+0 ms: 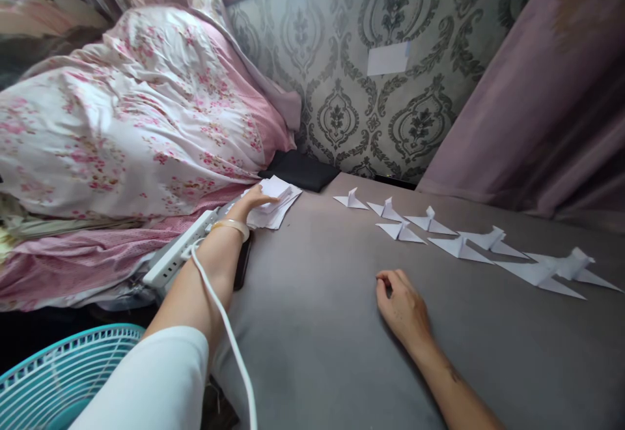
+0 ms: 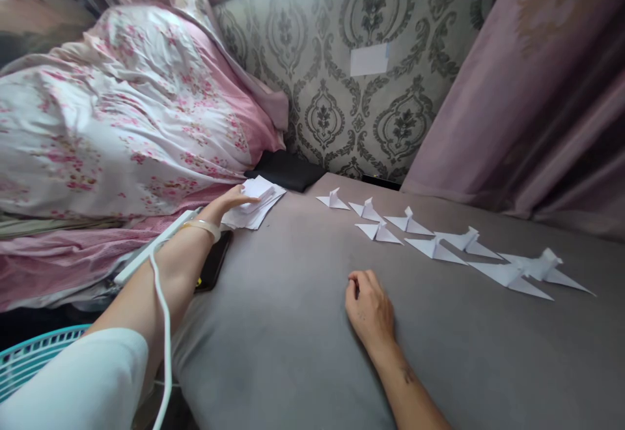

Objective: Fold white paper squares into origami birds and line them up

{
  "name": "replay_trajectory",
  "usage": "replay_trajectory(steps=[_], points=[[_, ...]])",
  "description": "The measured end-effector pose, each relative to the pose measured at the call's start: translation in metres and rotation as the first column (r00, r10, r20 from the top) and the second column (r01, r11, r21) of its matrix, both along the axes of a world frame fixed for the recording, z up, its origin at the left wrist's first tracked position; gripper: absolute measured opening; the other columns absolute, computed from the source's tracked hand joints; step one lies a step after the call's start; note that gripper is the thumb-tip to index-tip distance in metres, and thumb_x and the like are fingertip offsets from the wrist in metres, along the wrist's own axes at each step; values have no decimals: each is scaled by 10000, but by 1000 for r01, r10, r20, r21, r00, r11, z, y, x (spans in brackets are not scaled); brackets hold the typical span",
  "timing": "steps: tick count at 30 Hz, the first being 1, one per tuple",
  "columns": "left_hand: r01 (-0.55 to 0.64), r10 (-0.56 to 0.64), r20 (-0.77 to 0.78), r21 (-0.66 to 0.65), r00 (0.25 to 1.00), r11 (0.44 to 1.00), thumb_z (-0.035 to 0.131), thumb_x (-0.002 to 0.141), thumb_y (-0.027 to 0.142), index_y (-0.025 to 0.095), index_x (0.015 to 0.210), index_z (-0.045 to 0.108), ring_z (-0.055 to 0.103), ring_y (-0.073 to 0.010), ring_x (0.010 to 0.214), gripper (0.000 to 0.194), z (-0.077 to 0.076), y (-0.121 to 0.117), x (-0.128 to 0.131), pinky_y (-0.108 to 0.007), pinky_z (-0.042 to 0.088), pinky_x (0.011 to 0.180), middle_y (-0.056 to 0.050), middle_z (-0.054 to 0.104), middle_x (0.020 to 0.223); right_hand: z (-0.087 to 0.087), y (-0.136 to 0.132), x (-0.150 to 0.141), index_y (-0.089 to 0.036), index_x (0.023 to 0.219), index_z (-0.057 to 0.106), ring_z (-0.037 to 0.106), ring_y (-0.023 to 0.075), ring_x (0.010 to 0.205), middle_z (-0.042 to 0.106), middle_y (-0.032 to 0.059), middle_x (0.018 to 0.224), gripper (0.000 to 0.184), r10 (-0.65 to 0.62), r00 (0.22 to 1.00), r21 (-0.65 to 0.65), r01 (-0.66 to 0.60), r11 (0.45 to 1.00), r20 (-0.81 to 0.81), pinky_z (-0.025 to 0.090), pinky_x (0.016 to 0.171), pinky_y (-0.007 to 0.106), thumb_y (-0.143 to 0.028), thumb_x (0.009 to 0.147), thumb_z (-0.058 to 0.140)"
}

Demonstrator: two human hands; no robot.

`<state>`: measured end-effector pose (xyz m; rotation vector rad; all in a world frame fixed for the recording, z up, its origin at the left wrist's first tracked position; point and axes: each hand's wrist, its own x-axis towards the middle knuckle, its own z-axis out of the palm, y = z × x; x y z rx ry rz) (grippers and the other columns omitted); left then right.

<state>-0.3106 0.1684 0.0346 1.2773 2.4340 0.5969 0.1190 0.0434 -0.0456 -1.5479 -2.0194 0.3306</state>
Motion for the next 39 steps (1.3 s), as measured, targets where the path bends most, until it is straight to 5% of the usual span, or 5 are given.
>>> replay_trajectory(steps=[22, 30, 33, 36, 39], points=[[-13, 56, -168, 249, 984, 968, 541, 801, 215, 86, 1157, 573, 528, -405, 1186, 381, 35, -29, 40, -452, 372, 974, -232, 622, 1193, -4, 3, 2, -228, 890, 611, 616, 208, 795, 645, 56, 906, 211, 5, 999, 62, -8, 998, 37, 411, 645, 309, -282, 870, 408], [29, -73, 31, 717, 997, 697, 485, 902, 258, 149, 1210, 524, 609, -231, 1071, 328, 62, -50, 142, -299, 431, 927, -110, 658, 1115, -1, 12, 5, -198, 894, 651, 603, 219, 741, 649, 90, 889, 304, 16, 987, -12, -18, 1000, -161, 469, 705, 360, -414, 794, 463], [-147, -483, 527, 767, 699, 625, 585, 848, 373, 143, 1063, 579, 655, -181, 888, 315, 46, -74, 206, -274, 494, 794, -76, 687, 992, 14, 13, 10, -172, 953, 652, 644, 248, 806, 675, 119, 902, 466, -114, 879, -227, 7, 974, -463, 509, 754, 384, -576, 754, 530], [-56, -538, 808, 565, 242, 823, 746, 655, 542, 129, 927, 642, 653, -179, 695, 505, 14, -107, 264, -292, 508, 667, -68, 695, 813, 35, 4, 19, -195, 1141, 594, 687, 267, 891, 698, 139, 988, 695, -191, 637, -367, -155, 917, -747, 549, 697, 383, -727, 846, 258], [24, -385, 900, 389, 202, 921, 797, 579, 515, 121, 762, 663, 618, -154, 595, 454, -21, -137, 300, -268, 483, 585, -58, 682, 703, 48, -16, 32, -207, 1181, 597, 706, 256, 845, 720, 133, 939, 772, -160, 590, -341, -208, 917, -791, 555, 627, 361, -714, 881, 99]])
